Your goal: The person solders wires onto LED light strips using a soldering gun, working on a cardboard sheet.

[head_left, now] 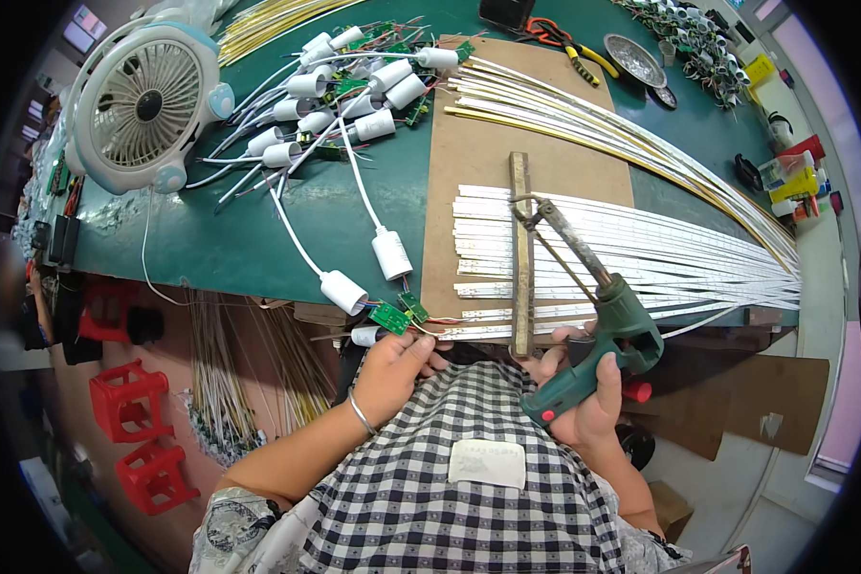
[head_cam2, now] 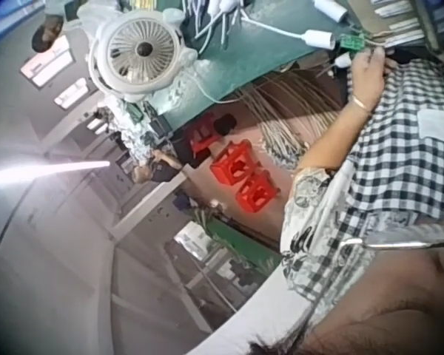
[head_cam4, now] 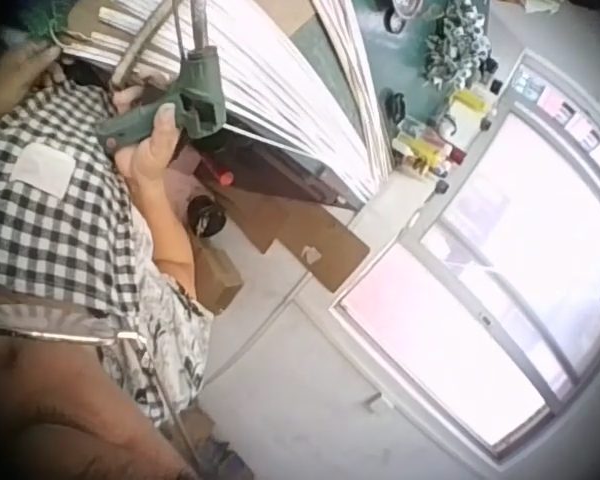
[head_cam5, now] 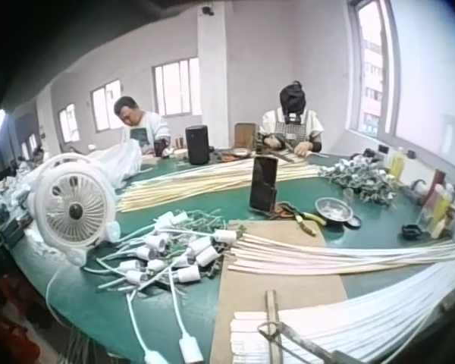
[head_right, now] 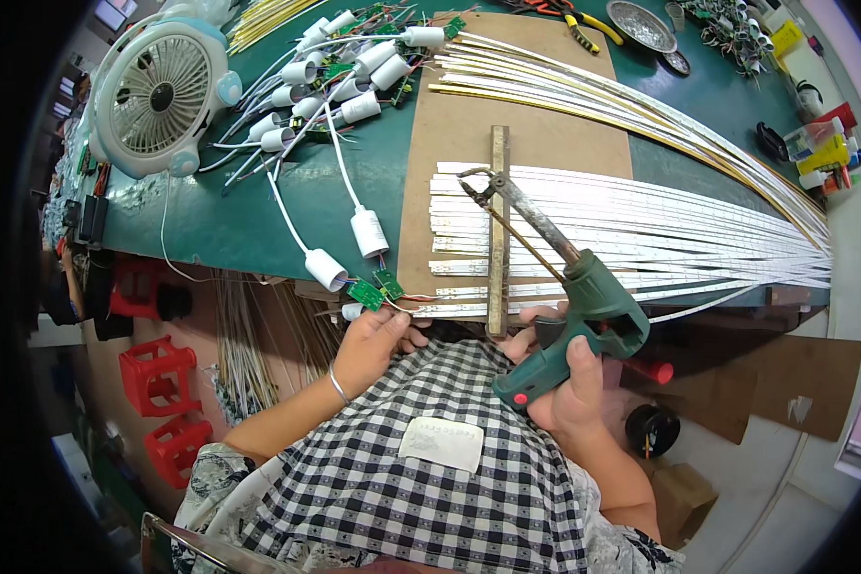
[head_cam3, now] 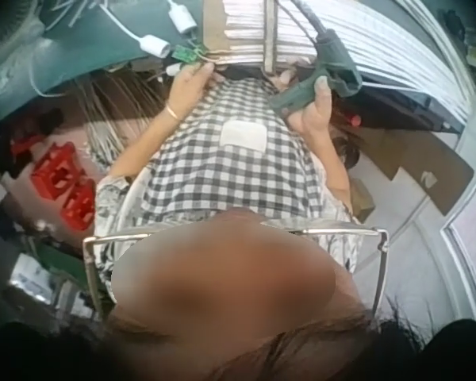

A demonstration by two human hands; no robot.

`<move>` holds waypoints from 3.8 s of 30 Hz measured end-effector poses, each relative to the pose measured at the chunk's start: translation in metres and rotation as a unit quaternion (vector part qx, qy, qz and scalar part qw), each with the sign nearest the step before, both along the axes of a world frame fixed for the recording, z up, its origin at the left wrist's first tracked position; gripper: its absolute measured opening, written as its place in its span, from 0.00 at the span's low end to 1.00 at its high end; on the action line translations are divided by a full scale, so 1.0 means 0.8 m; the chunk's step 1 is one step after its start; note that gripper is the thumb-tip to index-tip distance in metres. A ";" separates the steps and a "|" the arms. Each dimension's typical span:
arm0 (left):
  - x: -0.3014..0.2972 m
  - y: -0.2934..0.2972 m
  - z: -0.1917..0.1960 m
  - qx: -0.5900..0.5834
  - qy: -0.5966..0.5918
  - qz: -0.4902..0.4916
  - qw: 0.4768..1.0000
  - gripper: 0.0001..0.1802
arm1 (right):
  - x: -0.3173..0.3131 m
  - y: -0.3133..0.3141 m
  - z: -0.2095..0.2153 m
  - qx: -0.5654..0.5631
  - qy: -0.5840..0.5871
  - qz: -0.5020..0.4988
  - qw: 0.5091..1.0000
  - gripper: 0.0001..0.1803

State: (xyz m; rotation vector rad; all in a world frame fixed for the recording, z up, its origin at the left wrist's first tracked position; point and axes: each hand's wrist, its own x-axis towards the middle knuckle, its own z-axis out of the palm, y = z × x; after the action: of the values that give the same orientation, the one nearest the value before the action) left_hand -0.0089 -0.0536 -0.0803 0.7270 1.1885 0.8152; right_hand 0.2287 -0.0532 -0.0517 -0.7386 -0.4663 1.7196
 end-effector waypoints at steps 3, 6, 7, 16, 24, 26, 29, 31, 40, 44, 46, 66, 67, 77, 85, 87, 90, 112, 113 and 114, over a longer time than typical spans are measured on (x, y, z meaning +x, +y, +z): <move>0.002 0.009 -0.001 -0.062 -0.092 0.042 0.993 0.19 | 0.003 -0.003 -0.011 -0.012 0.007 -0.035 0.999 0.26; 0.001 0.005 -0.015 -0.030 -0.082 0.052 0.995 0.20 | -0.001 0.000 -0.013 0.000 -0.027 -0.096 0.995 0.26; 0.000 0.004 -0.019 -0.001 -0.079 0.049 0.996 0.20 | -0.001 0.000 -0.014 -0.002 -0.027 -0.097 0.995 0.26; -0.008 -0.028 0.000 -0.015 -0.070 -0.008 0.997 0.18 | 0.013 -0.027 -0.013 0.038 -0.125 -0.070 0.989 0.34; -0.016 -0.034 0.026 0.005 0.027 -0.083 0.996 0.17 | 0.029 -0.061 0.000 0.051 -0.173 -0.111 0.977 0.36; -0.021 -0.032 0.034 0.058 0.133 -0.126 0.981 0.15 | 0.045 -0.062 0.001 0.062 -0.184 -0.144 0.970 0.36; -0.040 -0.027 0.050 0.338 0.429 -0.118 0.829 0.06 | 0.070 -0.055 0.000 0.093 -0.175 -0.170 0.965 0.32; -0.048 -0.017 0.071 0.453 0.457 -0.136 0.753 0.05 | 0.077 -0.043 0.002 0.109 -0.108 -0.187 0.970 0.26; 0.019 0.053 0.066 0.464 0.576 -0.379 0.555 0.44 | 0.070 0.010 -0.001 0.086 -0.054 -0.144 0.984 0.24; 0.015 0.069 0.065 0.469 0.566 -0.387 0.556 0.42 | 0.068 0.018 -0.003 0.082 -0.067 -0.144 0.984 0.25; 0.014 0.078 0.065 0.471 0.562 -0.389 0.558 0.42 | 0.069 0.024 -0.001 0.082 -0.073 -0.140 0.984 0.26; -0.101 0.097 0.099 0.455 0.540 -0.378 0.598 0.29 | 0.062 0.056 -0.003 0.101 -0.082 -0.144 0.981 0.24; -0.101 0.088 0.101 0.455 0.541 -0.378 0.598 0.29 | 0.063 0.055 -0.003 0.101 -0.082 -0.144 0.981 0.24; -0.076 0.055 0.109 0.453 0.498 -0.364 0.644 0.28 | 0.067 0.043 0.003 0.083 -0.055 -0.152 0.983 0.24; -0.094 0.046 0.098 0.418 0.431 -0.402 0.691 0.27 | 0.079 0.023 -0.007 0.091 -0.035 -0.159 0.983 0.25; -0.104 0.074 0.133 0.398 0.421 -0.378 0.722 0.24 | 0.077 0.016 -0.004 0.085 -0.036 -0.163 0.982 0.25; -0.102 0.152 0.150 0.505 0.568 -0.189 0.622 0.19 | 0.081 0.016 -0.001 0.083 -0.033 -0.170 0.982 0.25; -0.235 0.156 0.132 0.458 0.665 -0.229 0.543 0.12 | 0.083 -0.018 0.036 0.090 -0.019 -0.164 0.982 0.27; -0.247 0.154 0.136 0.421 0.688 -0.227 0.546 0.13 | 0.084 -0.018 0.037 0.111 -0.001 -0.140 0.984 0.27; -0.248 0.153 0.140 0.396 0.693 -0.235 0.555 0.14 | 0.084 -0.019 0.039 0.109 0.001 -0.139 0.984 0.27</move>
State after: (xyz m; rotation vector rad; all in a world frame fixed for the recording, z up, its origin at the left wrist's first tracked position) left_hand -0.2074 0.0691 0.0313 2.6609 1.7692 0.0812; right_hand 0.2956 -0.0682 -0.0206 -0.6113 -0.5148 1.3844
